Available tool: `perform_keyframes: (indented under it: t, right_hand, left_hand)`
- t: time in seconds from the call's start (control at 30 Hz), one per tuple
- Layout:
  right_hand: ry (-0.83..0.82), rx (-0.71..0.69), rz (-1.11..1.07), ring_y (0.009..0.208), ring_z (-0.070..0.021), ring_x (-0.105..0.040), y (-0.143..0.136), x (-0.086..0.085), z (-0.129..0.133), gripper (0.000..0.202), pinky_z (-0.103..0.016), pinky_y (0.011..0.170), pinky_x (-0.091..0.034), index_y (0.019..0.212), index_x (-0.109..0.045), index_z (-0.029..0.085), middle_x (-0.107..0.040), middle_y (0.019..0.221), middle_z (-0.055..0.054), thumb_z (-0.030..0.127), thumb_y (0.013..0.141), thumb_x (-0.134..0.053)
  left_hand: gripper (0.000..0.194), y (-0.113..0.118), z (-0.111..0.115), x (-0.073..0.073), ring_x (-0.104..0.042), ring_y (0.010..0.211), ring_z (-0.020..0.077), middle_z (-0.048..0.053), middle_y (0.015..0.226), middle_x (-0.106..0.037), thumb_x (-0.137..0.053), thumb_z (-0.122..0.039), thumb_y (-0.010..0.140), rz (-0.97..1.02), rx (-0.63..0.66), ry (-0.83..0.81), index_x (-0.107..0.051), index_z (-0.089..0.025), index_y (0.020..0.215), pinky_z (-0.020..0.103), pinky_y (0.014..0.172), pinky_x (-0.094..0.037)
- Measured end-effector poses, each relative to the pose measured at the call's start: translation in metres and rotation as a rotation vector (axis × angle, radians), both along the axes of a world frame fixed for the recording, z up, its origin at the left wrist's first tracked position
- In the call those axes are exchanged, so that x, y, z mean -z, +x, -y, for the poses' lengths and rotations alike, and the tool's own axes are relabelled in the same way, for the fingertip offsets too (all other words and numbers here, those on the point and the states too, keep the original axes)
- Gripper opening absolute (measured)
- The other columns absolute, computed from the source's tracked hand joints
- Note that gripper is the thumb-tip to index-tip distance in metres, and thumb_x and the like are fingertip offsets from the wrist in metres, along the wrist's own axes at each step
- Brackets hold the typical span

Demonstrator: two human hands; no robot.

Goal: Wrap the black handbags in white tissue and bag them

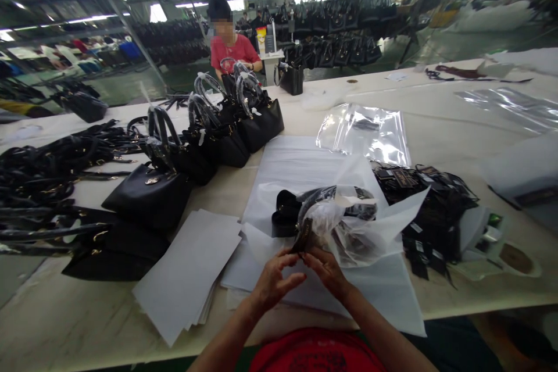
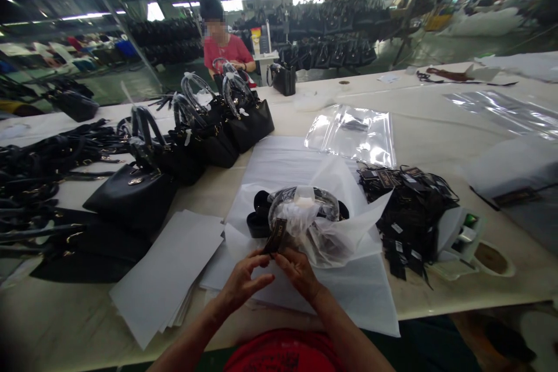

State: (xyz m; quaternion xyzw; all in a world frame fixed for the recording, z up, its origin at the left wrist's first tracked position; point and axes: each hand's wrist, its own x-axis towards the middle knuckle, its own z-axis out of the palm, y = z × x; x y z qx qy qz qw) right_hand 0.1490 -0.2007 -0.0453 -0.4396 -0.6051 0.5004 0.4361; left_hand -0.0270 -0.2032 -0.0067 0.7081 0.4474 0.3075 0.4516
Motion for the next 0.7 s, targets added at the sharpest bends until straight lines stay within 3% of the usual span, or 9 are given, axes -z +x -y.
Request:
perform_keyframes:
  t: [0.13,0.23,0.33,0.4,0.57,0.63,0.7]
  right_hand:
    - [0.029,0.085,0.046,0.057,-0.0128,-0.043,0.000,0.000,0.000,0.031,-0.026,0.056,-0.037,0.059,-0.051,0.020,-0.045,0.057,0.003,0.043,0.078,-0.060]
    - [-0.014,0.154,-0.010,0.063,-0.0138,-0.049,0.000,-0.005,-0.001,0.023,-0.026,0.061,-0.041,0.070,-0.056,0.020,-0.052,0.065,0.001,0.041,0.078,-0.060]
    - [-0.075,0.193,-0.097,0.073,-0.0166,-0.055,0.001,-0.009,-0.005,0.026,-0.029,0.069,-0.046,0.092,-0.059,0.020,-0.060,0.082,-0.003,0.042,0.077,-0.062]
    - [-0.112,0.212,-0.112,0.076,-0.0179,-0.057,0.001,-0.009,-0.009,0.030,-0.030,0.071,-0.047,0.095,-0.058,0.020,-0.062,0.085,-0.004,0.042,0.075,-0.063]
    - [-0.172,0.193,-0.137,0.079,-0.0186,-0.059,-0.004,-0.004,-0.020,0.027,-0.031,0.073,-0.048,0.088,-0.059,0.019,-0.063,0.085,-0.005,0.042,0.075,-0.061]
    - [-0.147,0.190,-0.094,0.075,-0.0176,-0.059,-0.007,-0.006,-0.019,0.024,-0.030,0.068,-0.048,0.091,-0.058,0.019,-0.062,0.083,-0.004,0.038,0.076,-0.059]
    - [-0.026,0.182,0.040,0.069,-0.0165,-0.058,-0.005,-0.015,-0.011,0.019,-0.029,0.062,-0.048,0.092,-0.059,0.019,-0.062,0.080,-0.004,0.031,0.077,-0.057]
  left_hand:
    - [0.040,-0.011,0.003,0.004,-0.061,0.084,0.0187,0.011,0.100,-0.064,-0.058,-0.046,0.080,-0.120,-0.062,0.048,-0.066,-0.015,0.105,0.030,0.079,-0.051]
    - [0.032,-0.026,0.018,0.002,-0.063,0.080,0.0178,0.010,0.098,-0.067,-0.056,-0.041,0.081,-0.204,-0.099,0.074,-0.069,-0.017,0.099,0.028,0.078,-0.052]
    - [0.029,-0.046,0.045,0.002,-0.064,0.077,0.0175,0.008,0.090,-0.070,-0.056,-0.042,0.081,-0.209,-0.155,-0.009,-0.072,-0.021,0.091,0.026,0.075,-0.052]
    - [0.033,-0.059,0.066,0.007,-0.064,0.078,0.0191,0.007,0.082,-0.070,-0.056,-0.049,0.079,-0.170,-0.209,-0.150,-0.074,-0.022,0.086,0.026,0.072,-0.051]
    - [0.064,-0.062,0.106,0.048,-0.052,0.057,0.0139,0.005,0.061,-0.062,-0.062,-0.074,0.056,0.085,-0.313,-0.705,-0.074,-0.013,0.073,0.024,0.057,-0.042]
    - [0.070,-0.051,0.107,0.068,-0.049,0.054,0.0118,0.004,0.057,-0.059,-0.063,-0.077,0.049,0.159,-0.282,-0.830,-0.072,-0.011,0.070,0.024,0.057,-0.040]
    - [0.077,-0.038,0.098,0.084,-0.047,0.053,0.0120,0.002,0.055,-0.056,-0.058,-0.082,0.047,0.132,-0.220,-0.838,-0.071,-0.010,0.073,0.025,0.055,-0.040]
